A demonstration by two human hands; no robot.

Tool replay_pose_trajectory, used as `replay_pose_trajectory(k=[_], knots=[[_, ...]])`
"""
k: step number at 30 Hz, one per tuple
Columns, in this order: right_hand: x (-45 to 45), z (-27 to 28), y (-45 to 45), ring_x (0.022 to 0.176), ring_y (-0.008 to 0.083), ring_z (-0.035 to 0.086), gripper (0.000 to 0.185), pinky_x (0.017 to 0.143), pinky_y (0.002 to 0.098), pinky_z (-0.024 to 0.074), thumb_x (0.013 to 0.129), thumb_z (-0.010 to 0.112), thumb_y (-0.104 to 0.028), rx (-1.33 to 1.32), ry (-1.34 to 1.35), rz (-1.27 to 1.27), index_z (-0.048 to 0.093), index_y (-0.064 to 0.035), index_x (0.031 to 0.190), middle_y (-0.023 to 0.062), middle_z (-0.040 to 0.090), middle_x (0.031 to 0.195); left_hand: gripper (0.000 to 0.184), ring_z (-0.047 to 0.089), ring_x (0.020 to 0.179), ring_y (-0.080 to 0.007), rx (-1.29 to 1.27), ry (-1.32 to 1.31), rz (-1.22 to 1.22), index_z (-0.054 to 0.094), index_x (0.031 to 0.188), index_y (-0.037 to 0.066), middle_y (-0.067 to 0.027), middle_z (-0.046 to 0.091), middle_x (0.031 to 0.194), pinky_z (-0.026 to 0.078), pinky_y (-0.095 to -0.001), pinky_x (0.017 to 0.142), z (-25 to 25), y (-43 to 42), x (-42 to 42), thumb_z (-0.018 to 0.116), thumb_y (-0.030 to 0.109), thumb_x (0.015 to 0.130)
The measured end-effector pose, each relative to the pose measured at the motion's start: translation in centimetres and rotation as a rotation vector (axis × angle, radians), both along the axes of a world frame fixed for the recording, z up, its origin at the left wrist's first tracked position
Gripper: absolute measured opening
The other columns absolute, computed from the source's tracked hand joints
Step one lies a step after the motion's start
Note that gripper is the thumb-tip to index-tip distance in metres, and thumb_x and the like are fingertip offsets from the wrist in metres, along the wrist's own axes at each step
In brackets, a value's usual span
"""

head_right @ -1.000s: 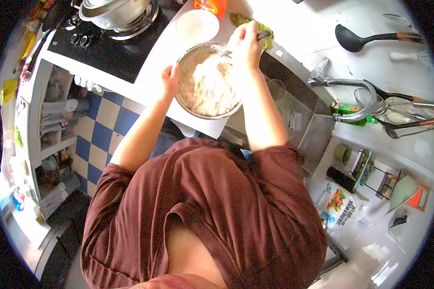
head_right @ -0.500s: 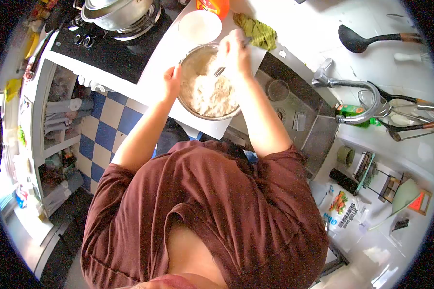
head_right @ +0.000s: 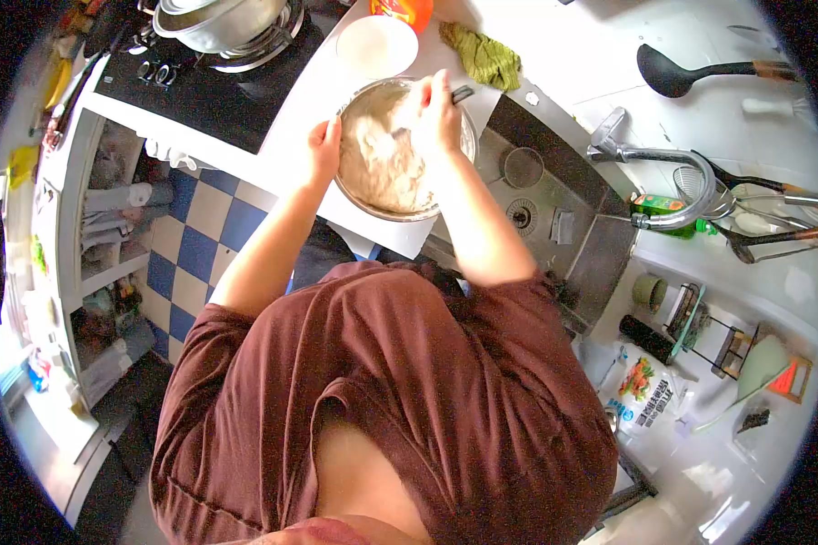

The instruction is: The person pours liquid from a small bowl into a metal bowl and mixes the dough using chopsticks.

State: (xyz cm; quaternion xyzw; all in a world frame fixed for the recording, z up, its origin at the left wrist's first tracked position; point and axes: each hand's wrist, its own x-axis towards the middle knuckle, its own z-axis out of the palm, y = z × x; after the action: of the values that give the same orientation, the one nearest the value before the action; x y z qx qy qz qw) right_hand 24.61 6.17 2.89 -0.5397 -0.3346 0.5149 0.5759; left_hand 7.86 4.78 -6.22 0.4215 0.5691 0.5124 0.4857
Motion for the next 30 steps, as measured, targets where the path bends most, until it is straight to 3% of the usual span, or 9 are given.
replay_pose_trajectory(k=[5, 7, 11, 15, 17, 18, 23, 26, 30], knots=[[3.1, 3.4, 2.5, 0.038, 0.0095, 0.033, 0.053, 0.039, 0.0239, 0.0268, 0.092, 0.029, -0.048, 0.216, 0.267, 0.112, 0.037, -0.0140, 0.053, -0.0034, 0.035, 0.046, 0.029, 0.038, 0.058, -0.0036, -0.031, -0.026, 0.000, 0.058, 0.074, 0.000, 0.0059, 0.046, 0.060, 0.033, -0.0214, 0.051, 0.1, -0.1, -0.1, 0.052, 0.025, 0.087], [0.1, -0.3, 2.8, 0.037, 0.0094, 0.032, 0.054, 0.039, 0.0240, 0.0261, 0.091, 0.030, -0.050, 0.187, 0.169, -0.096, 0.037, -0.0140, 0.052, -0.0032, 0.037, 0.046, 0.029, 0.040, 0.060, -0.0039, -0.026, -0.022, 0.012, 0.059, 0.078, -0.001, 0.0052, 0.048, 0.062, 0.034, -0.0213, 0.052, 0.4, -0.2, 0.1, 0.052, 0.025, 0.087], [1.4, 1.8, -0.4, 0.039, 0.0081, 0.035, 0.052, 0.037, 0.0223, 0.0263, 0.090, 0.035, -0.049, -0.111, -0.065, 0.111, 0.038, -0.0134, 0.052, -0.0019, 0.039, 0.047, 0.029, 0.045, 0.063, -0.0049, -0.051, -0.008, 0.006, 0.061, 0.086, -0.001, 0.0033, 0.053, 0.067, 0.037, -0.0210, 0.056, -0.9, -0.2, -0.1, 0.052, 0.026, 0.087], [2.3, 3.6, 2.2, 0.041, 0.0065, 0.034, 0.049, 0.040, 0.0219, 0.0268, 0.089, 0.038, -0.048, 0.266, 0.098, -0.132, 0.040, -0.0137, 0.055, -0.0028, 0.036, 0.048, 0.030, 0.046, 0.064, -0.0055, -0.069, -0.094, -0.003, 0.061, 0.089, -0.002, 0.0021, 0.056, 0.070, 0.038, -0.0209, 0.058, -0.5, -0.1, 0.0, 0.052, 0.027, 0.088], [1.0, -2.7, 1.7, 0.042, 0.0065, 0.034, 0.048, 0.041, 0.0218, 0.0272, 0.090, 0.037, -0.048, 0.229, 0.180, -0.023, 0.040, -0.0139, 0.056, -0.0032, 0.036, 0.048, 0.030, 0.046, 0.064, -0.0054, -0.075, -0.064, 0.043, 0.061, 0.089, -0.002, 0.0022, 0.056, 0.070, 0.038, -0.0208, 0.059, -0.1, -0.6, 0.2, 0.052, 0.026, 0.088], [0.1, 0.0, -0.3, 0.043, 0.0062, 0.035, 0.047, 0.041, 0.0220, 0.0274, 0.091, 0.036, -0.046, -0.048, 0.090, 0.006, 0.040, -0.0136, 0.057, -0.0035, 0.036, 0.048, 0.030, 0.046, 0.064, -0.0054, -0.069, -0.049, 0.065, 0.061, 0.090, -0.002, 0.0023, 0.055, 0.069, 0.038, -0.0208, 0.059, 0.1, -0.2, 0.2, 0.052, 0.026, 0.088], [2.3, 3.4, 1.5, 0.044, 0.0090, 0.036, 0.047, 0.042, 0.0228, 0.0294, 0.091, 0.036, -0.046, 0.218, -0.162, -0.077, 0.039, -0.0126, 0.057, -0.0017, 0.036, 0.049, 0.026, 0.041, 0.060, -0.0065, -0.073, -0.048, 0.005, 0.059, 0.085, -0.003, 0.0022, 0.048, 0.063, 0.036, -0.0242, 0.054, 0.7, 0.1, 0.0, 0.051, 0.021, 0.087], [0.1, -1.5, 2.0, 0.041, 0.0090, 0.032, 0.047, 0.040, 0.0218, 0.0252, 0.090, 0.038, -0.045, 0.213, 0.288, -0.039, 0.040, -0.0121, 0.058, -0.0025, 0.035, 0.049, 0.025, 0.042, 0.060, -0.0076, -0.045, -0.024, 0.052, 0.059, 0.085, -0.003, 0.0018, 0.048, 0.061, 0.037, -0.0260, 0.054, 0.5, -0.3, 0.3, 0.050, 0.021, 0.087], [1.6, 1.4, 0.6, 0.042, 0.0068, 0.035, 0.049, 0.040, 0.0220, 0.0255, 0.091, 0.036, -0.046, -0.022, -0.104, 0.116, 0.040, -0.0110, 0.057, -0.0031, 0.037, 0.048, 0.025, 0.044, 0.062, -0.0083, -0.059, 0.059, -0.038, 0.059, 0.086, -0.003, -0.0003, 0.050, 0.063, 0.038, -0.0262, 0.057, 0.6, 0.1, -0.3, 0.049, 0.021, 0.088]])
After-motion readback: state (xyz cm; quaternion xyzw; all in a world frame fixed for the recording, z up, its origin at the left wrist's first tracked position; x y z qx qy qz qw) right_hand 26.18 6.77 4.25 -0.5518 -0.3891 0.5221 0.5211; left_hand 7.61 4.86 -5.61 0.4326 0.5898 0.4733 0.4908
